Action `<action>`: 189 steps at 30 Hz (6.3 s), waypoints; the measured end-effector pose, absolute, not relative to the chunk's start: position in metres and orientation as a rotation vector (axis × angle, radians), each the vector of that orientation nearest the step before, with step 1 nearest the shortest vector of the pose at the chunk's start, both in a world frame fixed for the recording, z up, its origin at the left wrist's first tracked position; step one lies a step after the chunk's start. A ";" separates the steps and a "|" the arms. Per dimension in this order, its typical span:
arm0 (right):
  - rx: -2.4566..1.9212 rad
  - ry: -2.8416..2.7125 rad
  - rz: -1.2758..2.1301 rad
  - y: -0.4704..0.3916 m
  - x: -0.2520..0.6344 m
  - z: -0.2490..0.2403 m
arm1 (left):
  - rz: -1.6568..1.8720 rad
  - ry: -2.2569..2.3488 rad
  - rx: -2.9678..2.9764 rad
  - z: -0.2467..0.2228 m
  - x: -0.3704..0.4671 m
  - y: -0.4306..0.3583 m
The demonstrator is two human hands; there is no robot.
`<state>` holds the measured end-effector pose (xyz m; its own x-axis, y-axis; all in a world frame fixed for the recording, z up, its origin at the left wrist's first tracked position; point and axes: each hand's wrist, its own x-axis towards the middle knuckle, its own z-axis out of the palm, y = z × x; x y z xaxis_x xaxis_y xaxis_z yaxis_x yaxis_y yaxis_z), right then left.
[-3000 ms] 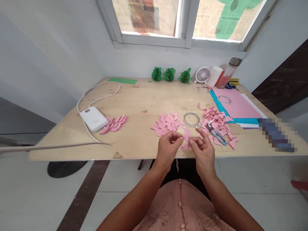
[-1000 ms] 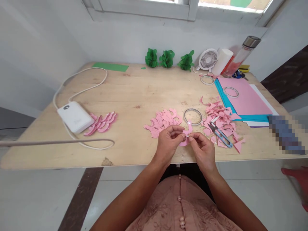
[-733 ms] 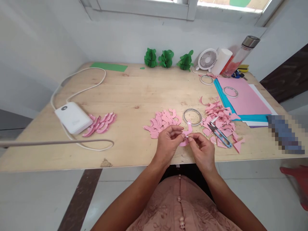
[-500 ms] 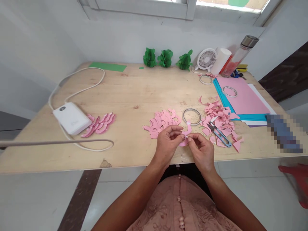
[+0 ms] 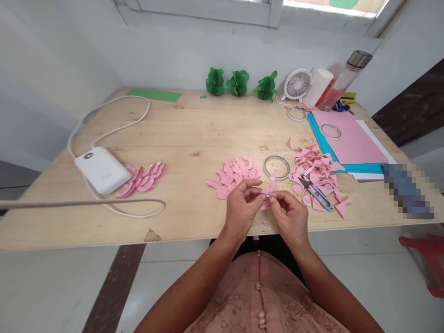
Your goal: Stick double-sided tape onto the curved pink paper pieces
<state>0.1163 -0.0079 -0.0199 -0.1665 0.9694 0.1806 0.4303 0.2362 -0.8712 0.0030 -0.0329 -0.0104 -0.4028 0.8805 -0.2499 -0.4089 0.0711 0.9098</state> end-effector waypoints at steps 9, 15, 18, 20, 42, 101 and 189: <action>-1.241 -1.658 1.044 -0.008 0.116 -0.018 | 1.601 1.388 0.718 -0.019 0.004 -0.036; -1.241 -1.547 1.210 -0.009 0.118 -0.019 | 1.588 1.548 0.852 -0.016 0.006 -0.041; -1.241 -1.477 1.276 -0.011 0.118 -0.019 | 1.594 1.601 0.913 -0.014 0.007 -0.042; -1.236 -1.422 1.327 -0.012 0.117 -0.018 | 1.596 1.620 0.944 -0.013 0.007 -0.043; -1.271 -1.302 1.346 -0.016 0.118 -0.013 | 1.629 1.549 0.866 -0.010 0.006 -0.045; -1.485 -2.249 -0.120 0.069 0.209 -0.030 | 1.258 1.315 0.615 -0.021 0.008 -0.045; -1.152 -1.836 1.478 0.004 0.153 0.002 | 1.258 1.248 0.621 -0.005 0.004 -0.049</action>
<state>0.1527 0.0045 0.0018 -0.5086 0.8532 -0.1153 0.2951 0.0469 -0.9543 0.0043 -0.0490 -0.0050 -0.1597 0.9249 -0.3451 -0.3520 0.2733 0.8952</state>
